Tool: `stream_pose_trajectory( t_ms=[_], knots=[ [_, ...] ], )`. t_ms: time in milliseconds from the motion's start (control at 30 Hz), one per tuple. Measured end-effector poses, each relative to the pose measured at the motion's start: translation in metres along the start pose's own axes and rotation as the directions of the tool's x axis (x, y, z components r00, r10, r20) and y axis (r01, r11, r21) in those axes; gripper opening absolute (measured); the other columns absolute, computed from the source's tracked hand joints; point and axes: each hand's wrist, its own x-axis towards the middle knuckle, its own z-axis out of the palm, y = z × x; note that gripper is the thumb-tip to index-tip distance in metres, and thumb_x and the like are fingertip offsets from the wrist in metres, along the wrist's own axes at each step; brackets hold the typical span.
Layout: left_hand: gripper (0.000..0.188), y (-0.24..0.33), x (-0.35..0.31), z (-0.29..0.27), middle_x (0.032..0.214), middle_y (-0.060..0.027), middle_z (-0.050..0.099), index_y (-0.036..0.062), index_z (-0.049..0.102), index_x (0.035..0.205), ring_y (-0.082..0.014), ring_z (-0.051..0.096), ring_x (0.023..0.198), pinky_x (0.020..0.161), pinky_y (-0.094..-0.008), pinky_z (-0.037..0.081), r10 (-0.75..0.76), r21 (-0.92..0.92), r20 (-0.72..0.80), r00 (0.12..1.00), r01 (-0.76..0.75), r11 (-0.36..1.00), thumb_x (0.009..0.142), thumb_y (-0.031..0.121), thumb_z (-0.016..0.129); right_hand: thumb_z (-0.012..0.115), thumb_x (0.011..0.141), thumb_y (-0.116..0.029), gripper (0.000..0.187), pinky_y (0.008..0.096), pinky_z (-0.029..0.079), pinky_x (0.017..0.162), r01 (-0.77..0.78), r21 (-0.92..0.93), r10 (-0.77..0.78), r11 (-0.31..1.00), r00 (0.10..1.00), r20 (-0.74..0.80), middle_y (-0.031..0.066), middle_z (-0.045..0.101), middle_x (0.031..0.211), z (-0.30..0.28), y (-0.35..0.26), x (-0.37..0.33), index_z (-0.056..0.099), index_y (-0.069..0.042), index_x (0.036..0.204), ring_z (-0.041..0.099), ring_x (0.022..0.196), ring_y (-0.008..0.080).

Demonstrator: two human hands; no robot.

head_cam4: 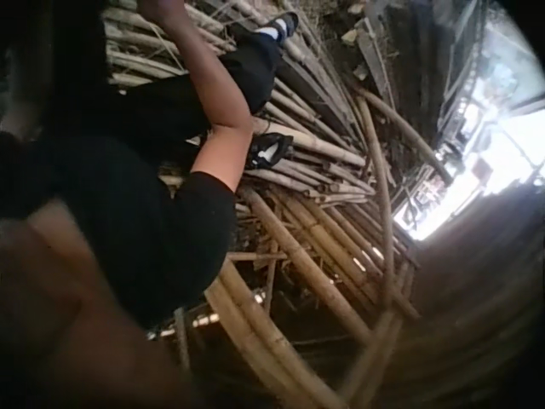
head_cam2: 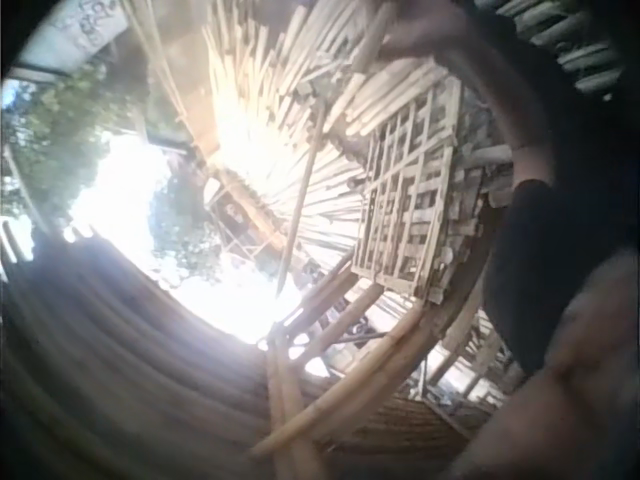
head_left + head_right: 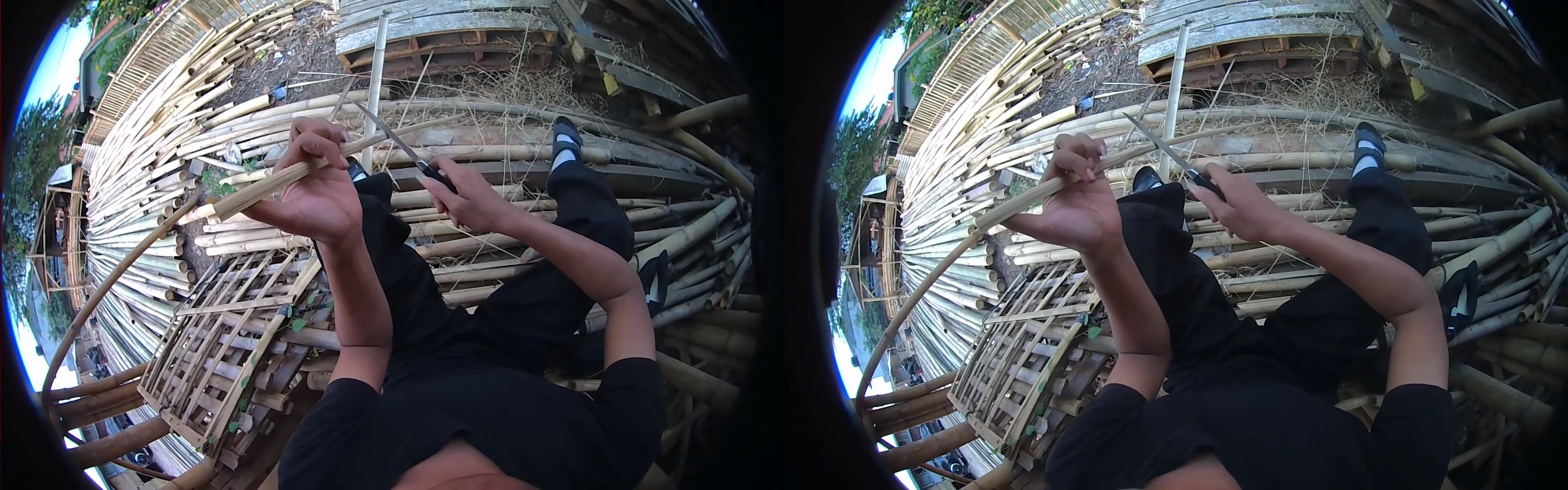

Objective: The person peels a thin strip of bamboo using a knife while sitting on a pile of bamboo poles.

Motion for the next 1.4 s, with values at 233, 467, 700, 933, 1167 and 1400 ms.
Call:
stream_pose_trajectory(
  t_ms=[233,467,700,933,1167,1400],
  knots=[
    [0.075,0.027,-0.017,0.017,0.068,-0.0092,0.043,-0.0005,0.052,0.068,-0.0198,0.04,0.063,0.066,-0.0327,0.032,0.228,-0.145,-0.217,0.949,-0.262,0.954,0.087,0.065,0.02,0.046,0.092,-0.022,0.023,0.0326,0.038,0.045,0.021,-0.094,-0.029,0.995,0.996,-0.089,0.0069,0.052,0.061,0.008,0.014,0.004,0.047,0.001,0.09,0.047,0.045,0.0151],
    [0.062,0.036,-0.03,0.01,0.058,-0.0037,0.029,0.0023,0.044,0.061,-0.0154,0.024,0.056,0.057,-0.0322,0.023,0.251,-0.157,0.097,0.963,-0.234,0.96,0.087,0.057,0.027,0.049,0.087,-0.014,0.019,0.0252,0.045,0.036,-0.092,0.107,0.1,0.99,0.992,-0.075,0.0091,0.059,0.067,0.004,0.004,-0.007,0.048,0.004,0.086,0.058,0.046,0.013],
    [0.042,0.049,-0.037,0.006,0.055,-0.0023,0.031,0.0019,0.05,0.069,-0.013,0.028,0.051,0.048,-0.0291,0.024,0.286,-0.16,0.128,0.95,-0.264,0.951,0.087,0.035,0.032,0.058,0.084,-0.013,0.02,0.0249,0.045,0.039,-0.01,-0.008,0.008,1.0,0.983,-0.185,0.008,0.058,0.065,0.006,0.015,-0.009,0.048,0.003,0.082,0.058,0.047,0.012],
    [0.044,0.054,-0.039,0.008,0.06,-0.0029,0.026,0.002,0.041,0.061,-0.0115,0.025,0.052,0.044,-0.0241,0.02,0.176,-0.277,0.269,0.947,-0.099,0.956,0.089,0.036,0.034,0.058,0.086,-0.018,0.023,0.0256,0.04,0.04,0.083,-0.141,-0.111,0.987,0.974,-0.199,0.0034,0.051,0.059,0.009,0.027,-0.008,0.043,-0.002,0.079,0.05,0.043,0.0089],
    [0.05,0.049,-0.042,0.011,0.061,-0.0045,0.027,0.0049,0.037,0.057,-0.013,0.027,0.052,0.045,-0.0248,0.028,0.206,-0.004,0.325,0.923,-0.216,0.976,0.096,0.032,0.024,0.045,0.094,-0.032,0.031,0.0231,0.035,0.036,-0.138,0.285,0.141,0.949,0.99,0.009,0.0011,0.045,0.057,0.01,0.006,-0.012,0.043,-0.003,0.083,0.042,0.039,0.0077],
    [0.052,0.044,-0.036,0.014,0.051,0.0008,0.021,0.0119,0.029,0.053,-0.0117,0.02,0.048,0.046,-0.026,0.021,0.209,-0.217,0.488,0.848,-0.115,0.969,0.098,0.035,0.021,0.044,0.093,-0.041,0.04,0.0223,0.034,0.033,-0.177,0.602,0.127,0.779,0.984,0.125,0.002,0.044,0.06,0.007,0.02,-0.01,0.044,-0.002,0.087,0.041,0.037,0.0071]
  ],
)
